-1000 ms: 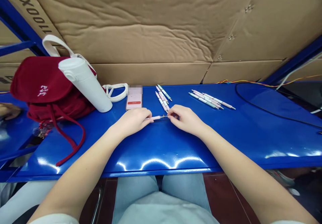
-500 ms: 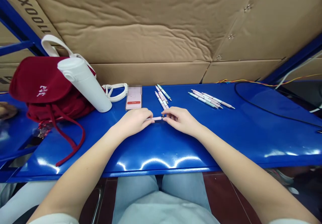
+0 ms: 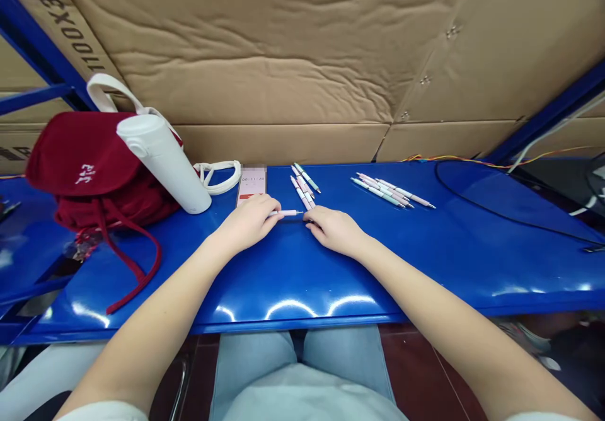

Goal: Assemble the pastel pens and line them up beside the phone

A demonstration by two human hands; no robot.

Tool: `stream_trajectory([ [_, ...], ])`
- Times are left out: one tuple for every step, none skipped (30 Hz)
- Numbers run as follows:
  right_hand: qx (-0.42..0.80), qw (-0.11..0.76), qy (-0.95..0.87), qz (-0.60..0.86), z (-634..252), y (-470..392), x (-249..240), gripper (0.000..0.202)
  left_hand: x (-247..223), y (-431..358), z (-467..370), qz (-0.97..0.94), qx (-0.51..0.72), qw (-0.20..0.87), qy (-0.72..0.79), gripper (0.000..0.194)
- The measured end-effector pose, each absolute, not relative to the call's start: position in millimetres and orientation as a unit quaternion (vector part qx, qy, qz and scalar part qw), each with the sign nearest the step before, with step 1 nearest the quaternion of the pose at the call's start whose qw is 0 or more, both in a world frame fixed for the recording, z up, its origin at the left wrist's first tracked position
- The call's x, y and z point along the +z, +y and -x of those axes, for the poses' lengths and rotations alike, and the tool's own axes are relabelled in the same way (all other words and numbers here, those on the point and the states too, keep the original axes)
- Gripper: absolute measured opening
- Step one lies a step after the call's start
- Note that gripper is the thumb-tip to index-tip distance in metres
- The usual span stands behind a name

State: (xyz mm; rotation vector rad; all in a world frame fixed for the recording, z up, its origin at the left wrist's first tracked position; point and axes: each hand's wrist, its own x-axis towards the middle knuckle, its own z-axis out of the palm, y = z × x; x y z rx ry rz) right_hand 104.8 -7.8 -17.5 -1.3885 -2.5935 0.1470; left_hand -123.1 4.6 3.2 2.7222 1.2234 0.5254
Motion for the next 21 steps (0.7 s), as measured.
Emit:
stream_trajectory([
  [0.061, 0.108, -0.873, 0.472, -107.1, -7.4, -16.6, 0.026, 3.2, 4.8, 123.3, -0.897, 0.173, 0.055, 0.404, 0.029],
  [0.069, 0.115, -0.870, 0.474, -109.8, -7.0, -15.8, 0.028, 3.4, 5.0, 123.6, -0.897, 0.173, 0.056, 0.403, 0.029],
  [0.073, 0.121, -0.867, 0.477, -112.5, -6.5, -15.0, 0.029, 3.7, 5.0, 123.8, -0.896, 0.174, 0.057, 0.404, 0.028],
  [0.073, 0.124, -0.866, 0.480, -115.1, -5.9, -14.5, 0.030, 4.0, 5.0, 124.0, -0.896, 0.175, 0.059, 0.404, 0.028],
  [0.072, 0.125, -0.865, 0.481, -117.3, -5.4, -14.2, 0.031, 4.5, 4.9, 124.1, -0.896, 0.176, 0.061, 0.404, 0.028],
  [0.071, 0.124, -0.865, 0.481, -118.9, -4.8, -14.2, 0.031, 5.0, 4.7, 124.2, -0.895, 0.177, 0.062, 0.404, 0.028],
  [0.071, 0.121, -0.866, 0.480, -119.8, -4.3, -14.4, 0.031, 5.7, 4.4, 124.2, -0.895, 0.179, 0.062, 0.404, 0.027],
  [0.072, 0.118, -0.867, 0.478, -120.1, -3.9, -14.9, 0.029, 6.3, 4.1, 124.2, -0.895, 0.180, 0.061, 0.403, 0.026],
  [0.072, 0.115, -0.869, 0.476, -119.7, -3.6, -15.4, 0.028, 7.0, 3.7, 124.0, -0.895, 0.180, 0.060, 0.402, 0.026],
  [0.071, 0.112, -0.870, 0.475, -118.9, -3.5, -15.9, 0.026, 7.7, 3.3, 123.9, -0.896, 0.181, 0.060, 0.402, 0.025],
  [0.070, 0.111, -0.871, 0.474, -117.8, -3.4, -16.3, 0.024, 8.2, 3.0, 123.6, -0.896, 0.180, 0.059, 0.403, 0.025],
  [0.068, 0.109, -0.871, 0.475, -116.6, -3.5, -16.6, 0.022, 8.6, 2.7, 123.4, -0.895, 0.178, 0.059, 0.404, 0.025],
  [0.068, 0.109, -0.870, 0.475, -115.5, -3.6, -16.8, 0.020, 8.8, 2.5, 123.1, -0.896, 0.176, 0.060, 0.404, 0.025],
  [0.069, 0.112, -0.870, 0.474, -114.6, -3.8, -16.8, 0.018, 8.9, 2.4, 122.9, -0.896, 0.174, 0.060, 0.405, 0.026],
  [0.074, 0.119, -0.870, 0.472, -114.1, -3.9, -16.7, 0.016, 8.8, 2.4, 122.7, -0.896, 0.172, 0.061, 0.405, 0.026],
  [0.084, 0.133, -0.870, 0.468, -114.0, -4.0, -16.6, 0.014, 8.6, 2.5, 122.5, -0.896, 0.171, 0.061, 0.406, 0.027],
  [0.100, 0.154, -0.867, 0.464, -114.2, -4.0, -16.5, 0.012, 8.5, 2.6, 122.4, -0.896, 0.170, 0.062, 0.407, 0.027],
  [0.120, 0.182, -0.859, 0.463, -114.7, -3.8, -16.4, 0.010, 8.3, 2.7, 122.3, -0.895, 0.169, 0.061, 0.407, 0.027],
  [0.144, 0.215, -0.847, 0.465, -115.4, -3.6, -16.4, 0.010, 8.1, 2.7, 122.2, -0.895, 0.169, 0.060, 0.407, 0.026],
  [0.169, 0.249, -0.830, 0.469, -116.2, -3.3, -16.3, 0.010, 8.1, 2.8, 122.2, -0.896, 0.169, 0.058, 0.407, 0.025],
  [0.194, 0.281, -0.812, 0.473, -117.0, -2.9, -16.1, 0.010, 8.0, 2.7, 122.2, -0.896, 0.169, 0.056, 0.407, 0.025],
])
